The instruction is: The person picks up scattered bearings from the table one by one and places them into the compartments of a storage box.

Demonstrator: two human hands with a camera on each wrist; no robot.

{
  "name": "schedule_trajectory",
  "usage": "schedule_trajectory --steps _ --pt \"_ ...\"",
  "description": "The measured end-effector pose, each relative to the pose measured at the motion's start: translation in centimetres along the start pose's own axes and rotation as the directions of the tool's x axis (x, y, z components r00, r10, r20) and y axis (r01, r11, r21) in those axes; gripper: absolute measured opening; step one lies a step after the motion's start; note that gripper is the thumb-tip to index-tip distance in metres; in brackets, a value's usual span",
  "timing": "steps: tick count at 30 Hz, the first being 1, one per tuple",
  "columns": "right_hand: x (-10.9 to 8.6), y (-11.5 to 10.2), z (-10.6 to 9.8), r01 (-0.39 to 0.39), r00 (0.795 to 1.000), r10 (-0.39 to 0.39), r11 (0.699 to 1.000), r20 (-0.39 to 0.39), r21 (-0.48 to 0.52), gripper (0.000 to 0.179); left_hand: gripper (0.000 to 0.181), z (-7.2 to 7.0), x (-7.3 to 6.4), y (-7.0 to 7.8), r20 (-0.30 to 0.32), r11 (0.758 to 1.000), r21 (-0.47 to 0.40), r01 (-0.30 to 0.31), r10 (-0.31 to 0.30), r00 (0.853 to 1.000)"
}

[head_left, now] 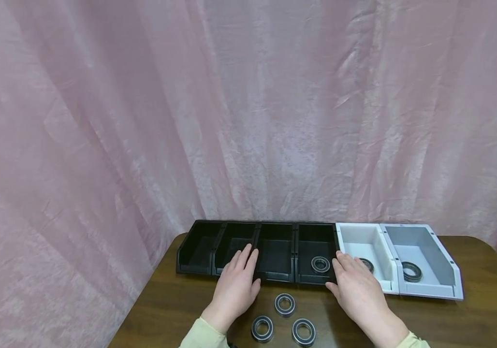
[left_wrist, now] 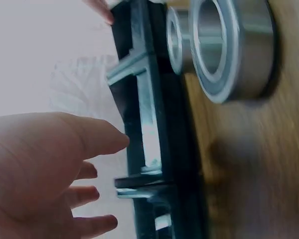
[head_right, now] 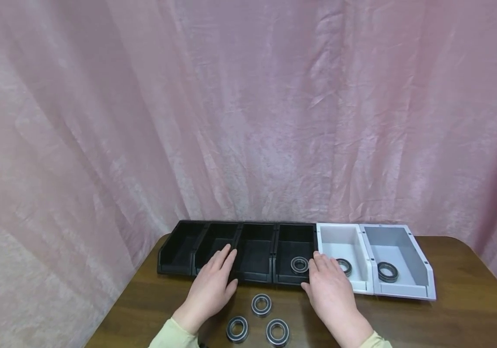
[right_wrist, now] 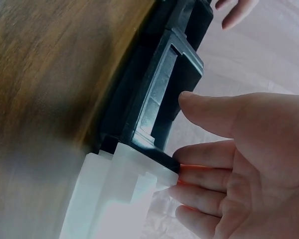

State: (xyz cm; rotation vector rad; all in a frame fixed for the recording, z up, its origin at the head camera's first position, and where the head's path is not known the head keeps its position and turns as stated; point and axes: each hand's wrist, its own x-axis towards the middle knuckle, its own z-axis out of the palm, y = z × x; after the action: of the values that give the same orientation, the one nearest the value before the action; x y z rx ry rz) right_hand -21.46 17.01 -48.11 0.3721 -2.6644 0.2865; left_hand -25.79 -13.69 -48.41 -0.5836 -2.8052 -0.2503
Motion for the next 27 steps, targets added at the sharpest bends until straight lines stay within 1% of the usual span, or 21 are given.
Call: schedule_trajectory --steps 3,6,10,15,21,23,27 --pt "0.0 0.1 0.0 -0.001 1.000 0.001 1.000 0.005 -0.001 0.057 0.069 -0.5 -0.6 0.5 -0.019 0.998 0.011 -0.055 0.056 0.998" --pt "-0.1 0.1 0.0 0.001 1.000 -0.001 1.000 0.012 0.002 0.057 0.066 -1.1 -1.4 1.1 -0.016 0.993 0.012 -0.113 0.114 0.993" --pt "-0.1 0.1 0.1 0.009 1.000 -0.009 1.000 0.013 0.002 0.057 0.063 -1.7 -2.5 1.9 0.036 0.986 -0.013 -0.166 0.166 0.985" --pt "-0.1 0.0 0.0 0.013 1.000 -0.013 1.000 0.014 -0.002 0.057 0.062 -2.2 -3.4 2.7 0.135 0.982 -0.049 -0.183 0.188 0.973" --pt "0.0 -0.1 -0.1 0.006 0.999 -0.006 1.000 0.040 -0.003 0.056 0.064 -2.4 -4.1 3.1 0.253 0.980 -0.052 -0.190 0.197 0.947" --pt "0.1 -0.1 -0.1 0.006 0.999 -0.006 1.000 0.042 -0.004 0.057 0.065 -2.3 -4.2 3.0 0.283 0.980 -0.056 -0.190 0.198 0.939" --pt "0.1 0.0 -0.2 0.011 0.999 -0.011 1.000 0.031 -0.008 0.057 0.066 -2.1 -4.4 2.9 0.305 0.978 -0.057 -0.199 0.206 0.930"
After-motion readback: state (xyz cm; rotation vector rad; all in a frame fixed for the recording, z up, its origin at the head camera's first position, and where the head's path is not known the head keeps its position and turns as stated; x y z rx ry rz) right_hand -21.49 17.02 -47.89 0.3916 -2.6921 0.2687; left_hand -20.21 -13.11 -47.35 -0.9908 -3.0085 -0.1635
